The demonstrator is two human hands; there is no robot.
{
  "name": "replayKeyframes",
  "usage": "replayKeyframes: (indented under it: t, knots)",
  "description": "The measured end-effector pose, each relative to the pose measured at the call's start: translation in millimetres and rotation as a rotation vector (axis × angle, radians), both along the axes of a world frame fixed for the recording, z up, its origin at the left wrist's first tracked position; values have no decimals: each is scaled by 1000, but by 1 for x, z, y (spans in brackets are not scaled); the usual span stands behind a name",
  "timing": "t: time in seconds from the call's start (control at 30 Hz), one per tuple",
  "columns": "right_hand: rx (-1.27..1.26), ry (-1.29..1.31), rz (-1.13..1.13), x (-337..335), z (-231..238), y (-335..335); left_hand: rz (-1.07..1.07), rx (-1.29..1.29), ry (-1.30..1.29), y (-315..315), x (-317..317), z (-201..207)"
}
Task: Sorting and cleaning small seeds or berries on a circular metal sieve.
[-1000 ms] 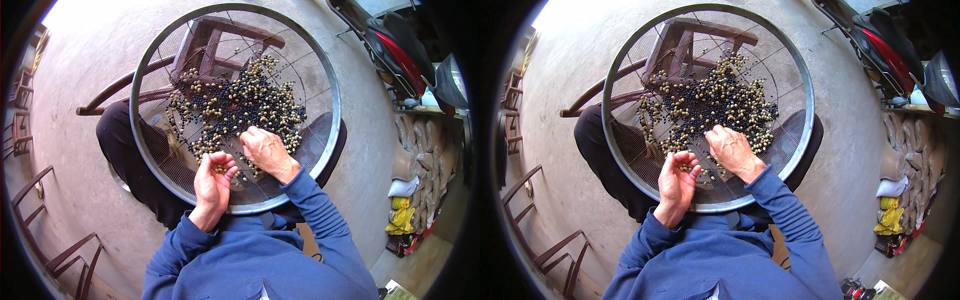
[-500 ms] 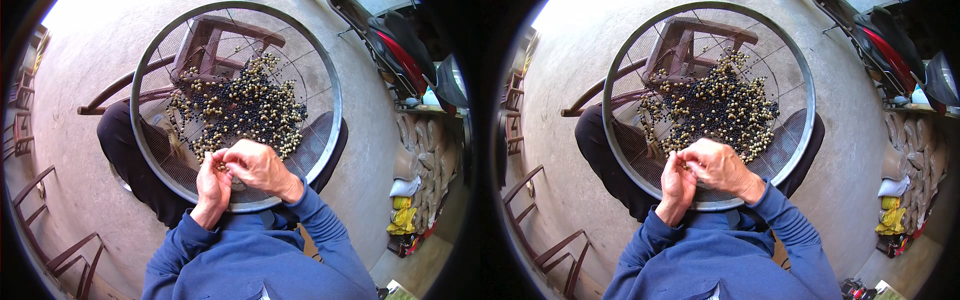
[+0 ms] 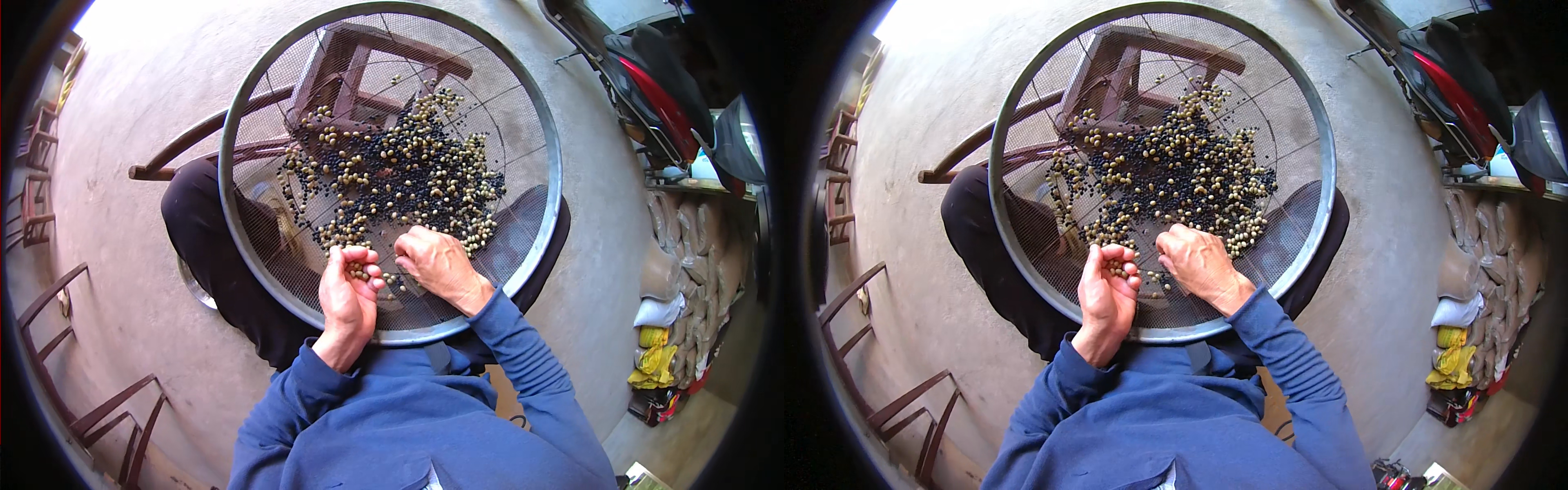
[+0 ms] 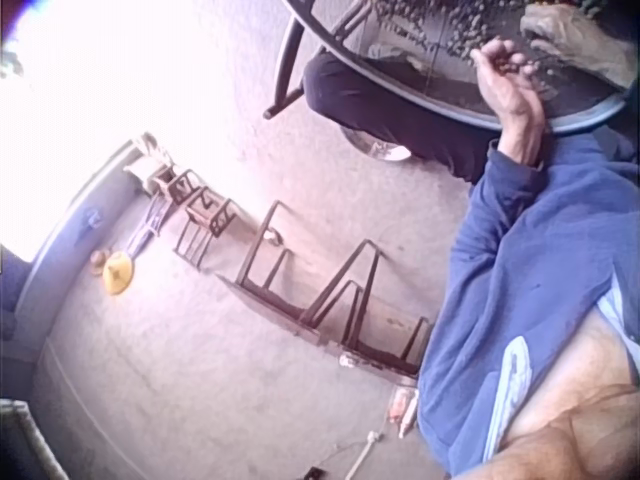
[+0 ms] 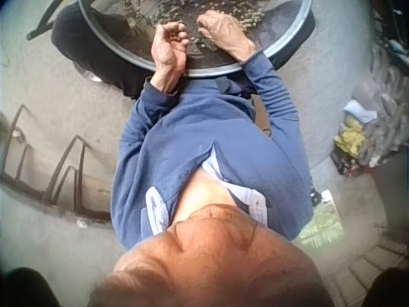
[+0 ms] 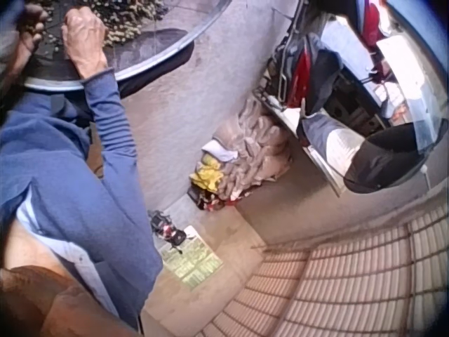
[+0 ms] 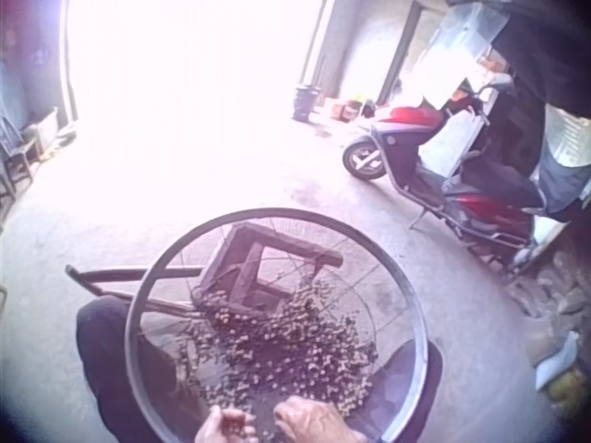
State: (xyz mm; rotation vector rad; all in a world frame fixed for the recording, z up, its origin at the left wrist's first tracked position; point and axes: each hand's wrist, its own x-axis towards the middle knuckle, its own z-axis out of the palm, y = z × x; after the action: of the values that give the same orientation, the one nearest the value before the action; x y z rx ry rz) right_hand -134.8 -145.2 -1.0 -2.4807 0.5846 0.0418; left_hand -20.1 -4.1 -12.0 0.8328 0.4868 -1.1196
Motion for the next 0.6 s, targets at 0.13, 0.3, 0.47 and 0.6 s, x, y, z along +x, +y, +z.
replayKeyframes:
  t: [0.13, 0.3, 0.47, 0.6]
  knots:
    - [-97, 45, 55, 5, -7, 4, 14, 15, -11, 1, 0, -1]
    - [-132, 31, 50, 6, -6, 6, 20, 11, -15, 1, -2, -5]
    - [33, -39, -63, 3, 1, -10, -21, -5, -25, 3, -3, -10]
    - [317, -161, -231, 14, 32, -10, -82, -30, -6, -1, -4, -8]
